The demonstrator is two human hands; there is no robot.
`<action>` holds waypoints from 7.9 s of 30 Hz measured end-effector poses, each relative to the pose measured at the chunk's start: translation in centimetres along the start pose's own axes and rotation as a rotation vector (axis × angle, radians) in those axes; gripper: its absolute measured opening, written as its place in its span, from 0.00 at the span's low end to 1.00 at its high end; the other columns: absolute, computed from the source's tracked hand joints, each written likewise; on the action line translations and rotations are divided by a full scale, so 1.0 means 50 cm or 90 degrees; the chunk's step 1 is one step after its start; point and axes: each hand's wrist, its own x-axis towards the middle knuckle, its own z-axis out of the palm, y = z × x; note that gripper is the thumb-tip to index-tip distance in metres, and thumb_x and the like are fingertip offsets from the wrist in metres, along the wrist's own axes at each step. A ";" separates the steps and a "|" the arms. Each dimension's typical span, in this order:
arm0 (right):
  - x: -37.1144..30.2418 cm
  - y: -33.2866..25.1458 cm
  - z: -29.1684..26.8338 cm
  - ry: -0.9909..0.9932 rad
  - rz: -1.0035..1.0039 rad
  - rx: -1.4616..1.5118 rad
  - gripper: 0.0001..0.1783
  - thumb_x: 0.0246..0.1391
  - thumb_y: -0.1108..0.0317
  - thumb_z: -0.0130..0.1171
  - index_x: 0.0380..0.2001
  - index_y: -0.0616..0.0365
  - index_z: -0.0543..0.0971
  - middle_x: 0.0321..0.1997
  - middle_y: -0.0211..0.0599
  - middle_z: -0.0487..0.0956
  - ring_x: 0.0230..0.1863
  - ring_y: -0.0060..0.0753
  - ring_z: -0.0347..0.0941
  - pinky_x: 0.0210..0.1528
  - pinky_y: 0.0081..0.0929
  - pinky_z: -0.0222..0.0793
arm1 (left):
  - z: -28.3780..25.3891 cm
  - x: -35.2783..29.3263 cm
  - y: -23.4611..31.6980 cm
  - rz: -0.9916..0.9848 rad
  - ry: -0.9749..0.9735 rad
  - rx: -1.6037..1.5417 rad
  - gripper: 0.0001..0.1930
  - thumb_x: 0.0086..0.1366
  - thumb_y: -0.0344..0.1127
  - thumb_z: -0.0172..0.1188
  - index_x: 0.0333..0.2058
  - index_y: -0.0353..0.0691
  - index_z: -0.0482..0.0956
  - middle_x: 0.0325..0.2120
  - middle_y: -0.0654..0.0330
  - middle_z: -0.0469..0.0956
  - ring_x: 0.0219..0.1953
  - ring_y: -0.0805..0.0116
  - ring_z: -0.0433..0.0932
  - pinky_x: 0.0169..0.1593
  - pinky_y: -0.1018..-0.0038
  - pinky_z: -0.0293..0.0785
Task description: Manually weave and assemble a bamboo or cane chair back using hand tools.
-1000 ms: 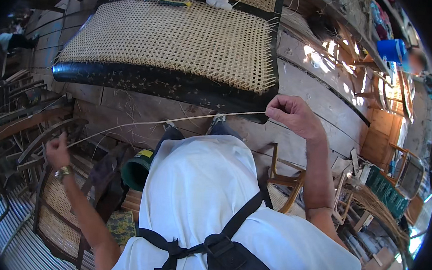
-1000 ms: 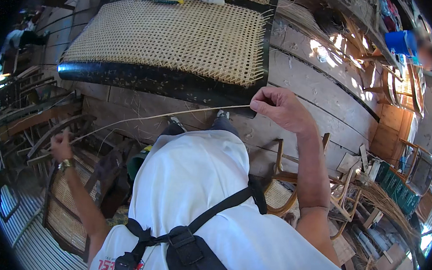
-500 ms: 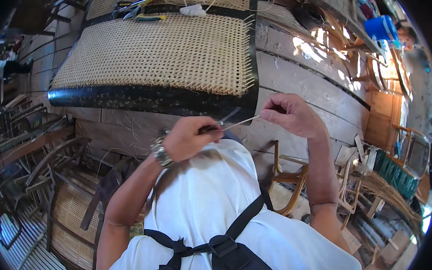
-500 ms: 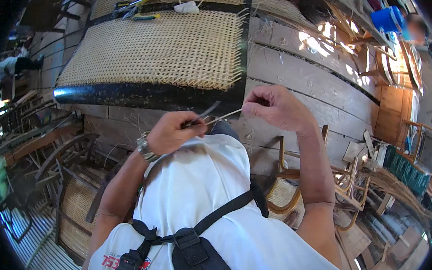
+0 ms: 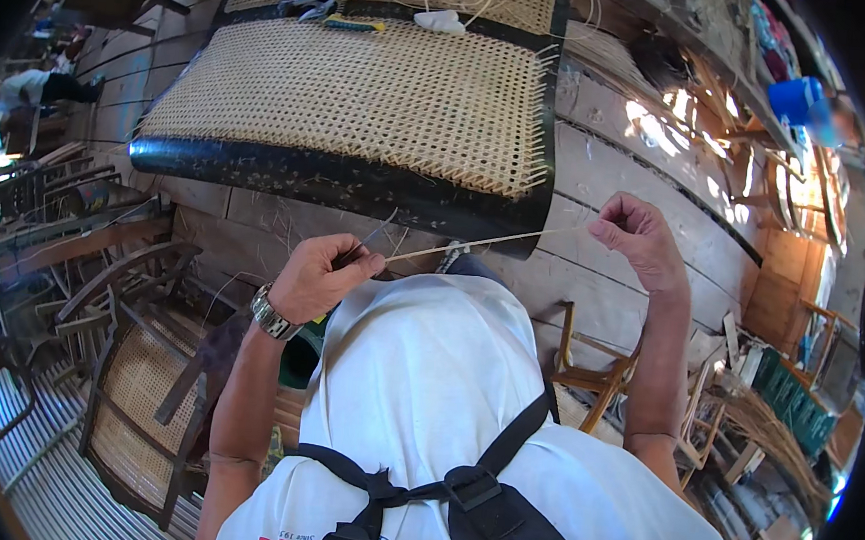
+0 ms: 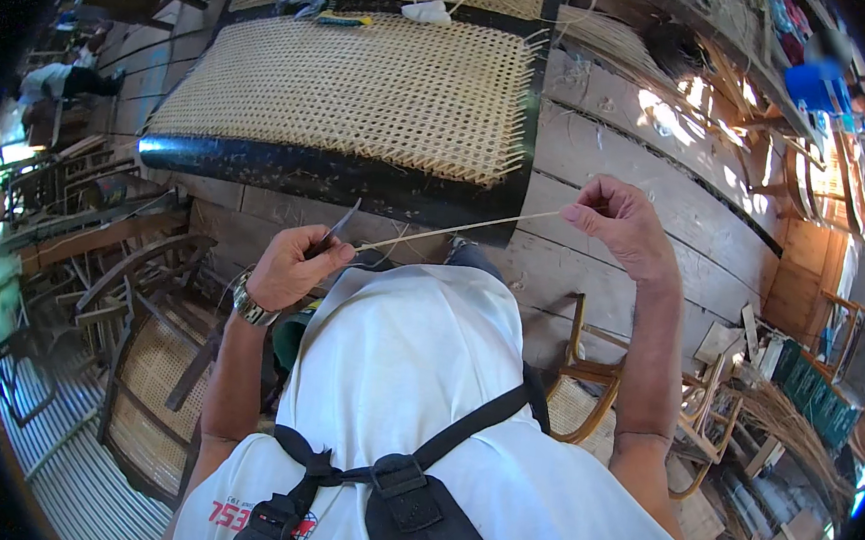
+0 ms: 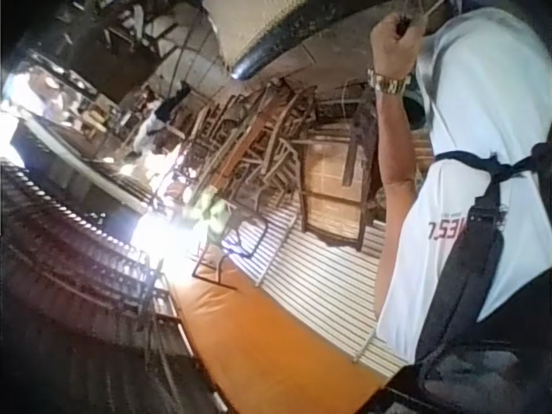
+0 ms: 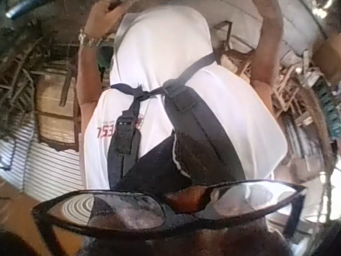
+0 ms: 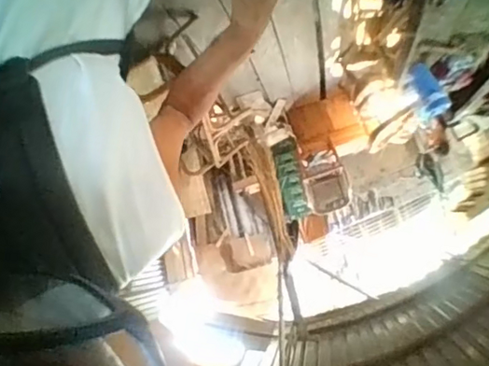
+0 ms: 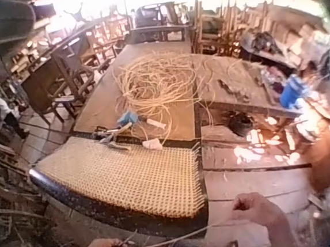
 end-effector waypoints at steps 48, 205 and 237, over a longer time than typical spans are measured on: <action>-0.043 -0.003 0.043 0.168 -0.189 -0.450 0.30 0.46 0.67 0.68 0.54 0.59 0.71 0.54 0.43 0.74 0.58 0.40 0.69 0.61 0.33 0.62 | -0.057 -0.109 0.004 0.077 0.052 0.126 0.08 0.63 0.34 0.60 0.35 0.36 0.80 0.24 0.58 0.80 0.27 0.77 0.76 0.30 0.74 0.72; 0.303 -0.183 0.516 0.137 0.064 -0.317 0.08 0.45 0.66 0.58 0.25 0.61 0.78 0.25 0.45 0.78 0.30 0.47 0.76 0.34 0.39 0.70 | -0.324 0.330 0.161 0.269 -0.392 0.862 0.14 0.66 0.43 0.53 0.35 0.39 0.80 0.24 0.45 0.80 0.31 0.46 0.81 0.33 0.54 0.76; 0.298 -0.225 0.552 0.297 0.123 0.067 0.12 0.53 0.65 0.64 0.33 0.65 0.80 0.27 0.29 0.77 0.28 0.19 0.70 0.32 0.20 0.67 | -0.432 0.357 0.189 0.387 -0.305 0.575 0.15 0.62 0.45 0.57 0.27 0.38 0.76 0.20 0.49 0.75 0.25 0.49 0.76 0.29 0.60 0.69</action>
